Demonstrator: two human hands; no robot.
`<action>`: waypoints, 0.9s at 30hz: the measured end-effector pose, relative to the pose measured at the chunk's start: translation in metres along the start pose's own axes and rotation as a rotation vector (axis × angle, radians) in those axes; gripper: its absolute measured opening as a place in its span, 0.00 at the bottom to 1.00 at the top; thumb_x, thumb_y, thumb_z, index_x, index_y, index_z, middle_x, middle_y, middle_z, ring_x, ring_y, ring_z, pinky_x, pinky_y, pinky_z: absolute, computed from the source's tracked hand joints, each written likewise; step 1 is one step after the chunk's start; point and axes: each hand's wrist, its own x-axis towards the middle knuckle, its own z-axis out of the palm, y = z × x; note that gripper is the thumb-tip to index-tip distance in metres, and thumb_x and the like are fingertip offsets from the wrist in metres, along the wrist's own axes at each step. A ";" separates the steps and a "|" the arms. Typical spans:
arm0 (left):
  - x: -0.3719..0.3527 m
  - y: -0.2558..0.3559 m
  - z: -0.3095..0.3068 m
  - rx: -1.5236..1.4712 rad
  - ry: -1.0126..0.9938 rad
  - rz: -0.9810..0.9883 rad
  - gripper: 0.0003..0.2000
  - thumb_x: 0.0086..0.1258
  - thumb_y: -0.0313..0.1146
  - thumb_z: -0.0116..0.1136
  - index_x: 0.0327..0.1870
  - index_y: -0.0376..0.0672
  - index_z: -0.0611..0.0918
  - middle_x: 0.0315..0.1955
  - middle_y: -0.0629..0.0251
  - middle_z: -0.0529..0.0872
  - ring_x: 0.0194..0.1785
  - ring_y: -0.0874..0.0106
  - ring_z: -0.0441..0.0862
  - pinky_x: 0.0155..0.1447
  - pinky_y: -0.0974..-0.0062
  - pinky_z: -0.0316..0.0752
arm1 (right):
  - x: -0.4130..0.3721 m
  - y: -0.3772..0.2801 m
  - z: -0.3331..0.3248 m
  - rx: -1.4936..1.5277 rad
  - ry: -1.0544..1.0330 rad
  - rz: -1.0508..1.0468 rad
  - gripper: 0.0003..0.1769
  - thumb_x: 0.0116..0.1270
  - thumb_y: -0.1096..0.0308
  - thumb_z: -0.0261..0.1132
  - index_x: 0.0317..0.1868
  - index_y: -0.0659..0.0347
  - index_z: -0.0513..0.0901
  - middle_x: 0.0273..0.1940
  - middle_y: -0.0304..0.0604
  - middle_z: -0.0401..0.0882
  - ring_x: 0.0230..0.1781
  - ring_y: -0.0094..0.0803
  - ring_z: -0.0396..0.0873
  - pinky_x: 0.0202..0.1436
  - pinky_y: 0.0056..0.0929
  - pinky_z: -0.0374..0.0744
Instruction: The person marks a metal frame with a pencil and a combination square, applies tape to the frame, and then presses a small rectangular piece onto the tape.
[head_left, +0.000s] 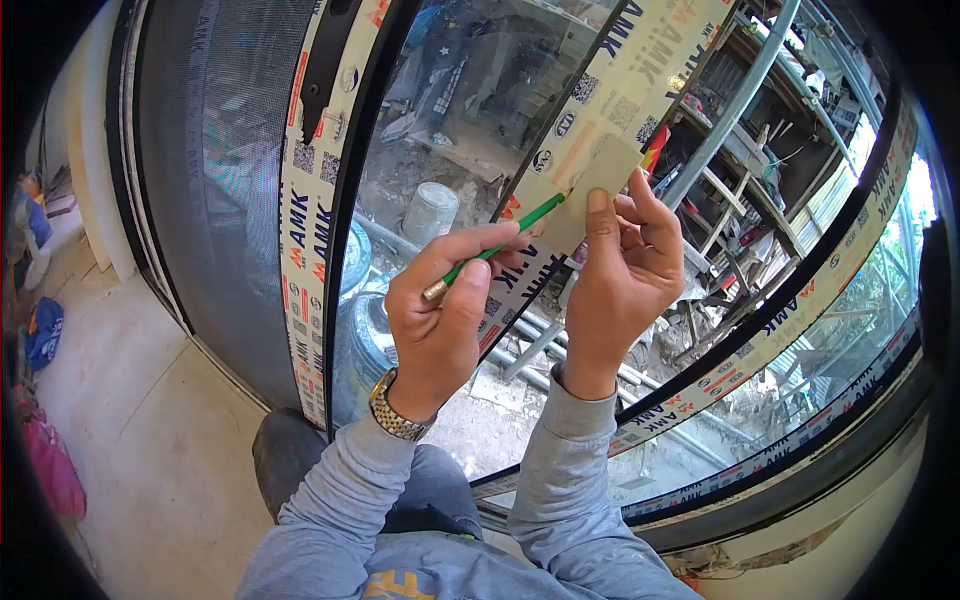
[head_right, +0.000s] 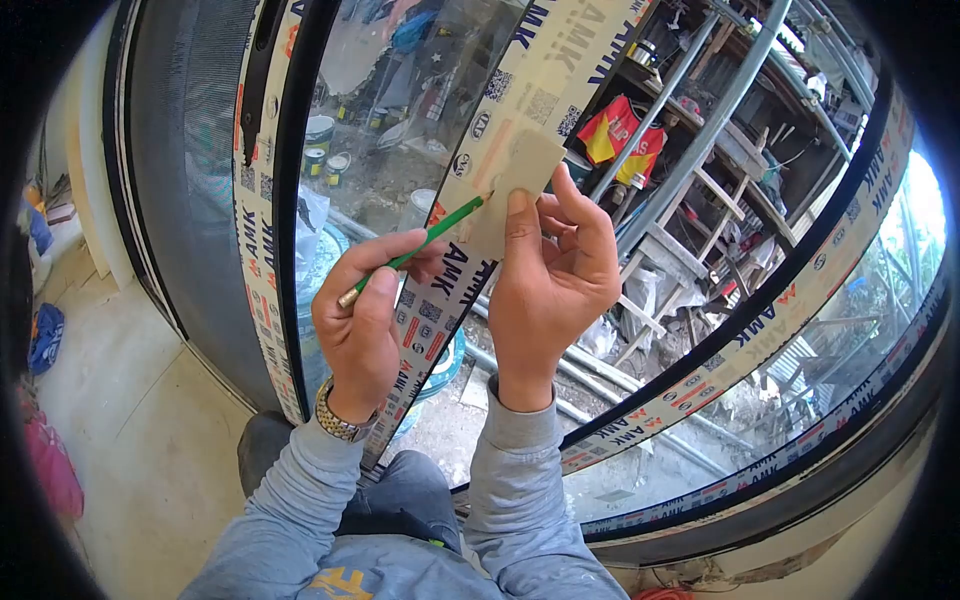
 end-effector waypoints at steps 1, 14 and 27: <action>0.002 0.001 0.002 0.001 0.000 -0.002 0.16 0.82 0.26 0.50 0.62 0.29 0.84 0.51 0.53 0.91 0.52 0.73 0.87 0.61 0.74 0.81 | 0.000 0.000 -0.001 -0.012 -0.008 0.001 0.18 0.73 0.80 0.73 0.61 0.68 0.85 0.43 0.43 0.90 0.43 0.23 0.87 0.47 0.21 0.86; 0.010 0.003 0.011 0.030 0.053 -0.005 0.17 0.76 0.23 0.45 0.56 0.27 0.84 0.47 0.45 0.91 0.50 0.66 0.88 0.61 0.68 0.78 | 0.001 -0.003 0.000 -0.009 -0.005 0.040 0.18 0.73 0.80 0.73 0.61 0.67 0.85 0.42 0.41 0.90 0.41 0.19 0.86 0.45 0.18 0.83; 0.006 0.001 0.007 0.038 0.115 0.105 0.16 0.80 0.24 0.42 0.59 0.26 0.80 0.47 0.46 0.90 0.48 0.65 0.86 0.57 0.66 0.81 | -0.001 -0.004 -0.004 -0.198 0.042 -0.064 0.14 0.70 0.81 0.73 0.55 0.64 0.89 0.43 0.38 0.87 0.40 0.19 0.82 0.38 0.20 0.81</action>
